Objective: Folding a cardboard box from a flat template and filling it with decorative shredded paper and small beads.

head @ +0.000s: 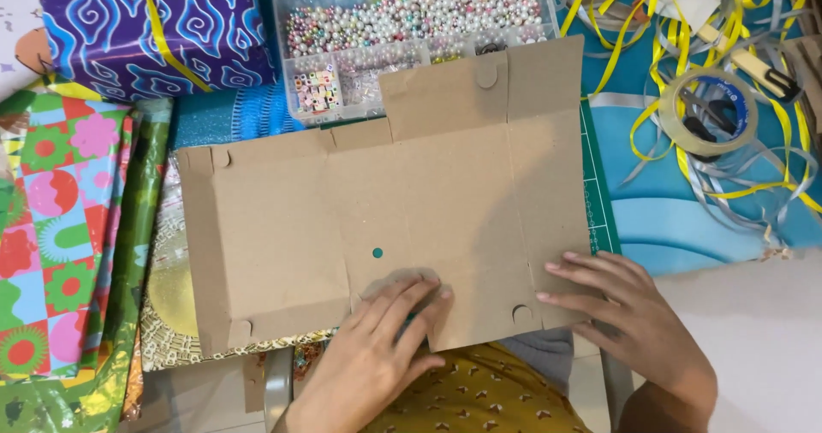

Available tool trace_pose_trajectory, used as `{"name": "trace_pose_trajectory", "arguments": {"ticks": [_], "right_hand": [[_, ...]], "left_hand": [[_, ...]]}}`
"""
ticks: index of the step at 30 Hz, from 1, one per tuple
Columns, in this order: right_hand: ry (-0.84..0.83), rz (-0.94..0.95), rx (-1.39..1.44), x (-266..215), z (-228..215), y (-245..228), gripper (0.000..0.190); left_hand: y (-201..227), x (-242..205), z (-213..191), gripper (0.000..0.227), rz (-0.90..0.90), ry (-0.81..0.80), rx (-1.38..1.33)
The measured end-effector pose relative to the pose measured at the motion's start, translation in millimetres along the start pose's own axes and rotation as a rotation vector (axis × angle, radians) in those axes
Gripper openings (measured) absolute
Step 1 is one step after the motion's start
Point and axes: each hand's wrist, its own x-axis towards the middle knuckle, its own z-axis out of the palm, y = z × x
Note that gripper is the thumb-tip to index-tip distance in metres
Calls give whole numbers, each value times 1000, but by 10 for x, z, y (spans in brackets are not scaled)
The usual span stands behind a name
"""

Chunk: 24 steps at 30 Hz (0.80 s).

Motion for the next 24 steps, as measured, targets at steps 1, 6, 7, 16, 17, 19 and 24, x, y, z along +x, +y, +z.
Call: {"name": "trace_pose_trajectory", "arguments": {"ticks": [1,6,7,16,17,19,24], "right_hand": [[-7,7,4,33,-8,-62,46],[365,-13,175,218,-46,-259,19],[367,-11,177,230,18,-281,19],[518,618,301,569,109,-372,46],[491,599,226,595,109,-360,44],[466,585,153,641,110,-341,43],[446,502,136,696,123,-329,46]], "left_hand": [[3,26,-25,70,-2,-6,-9],[10,98,-32,47,-76,192,-165],[2,131,-24,47,-74,189,-164],[-62,400,102,19,-355,159,-290],[-45,429,107,21,-421,138,-261],[-19,490,135,23,-482,112,-233],[59,561,242,19,-452,174,392]]}}
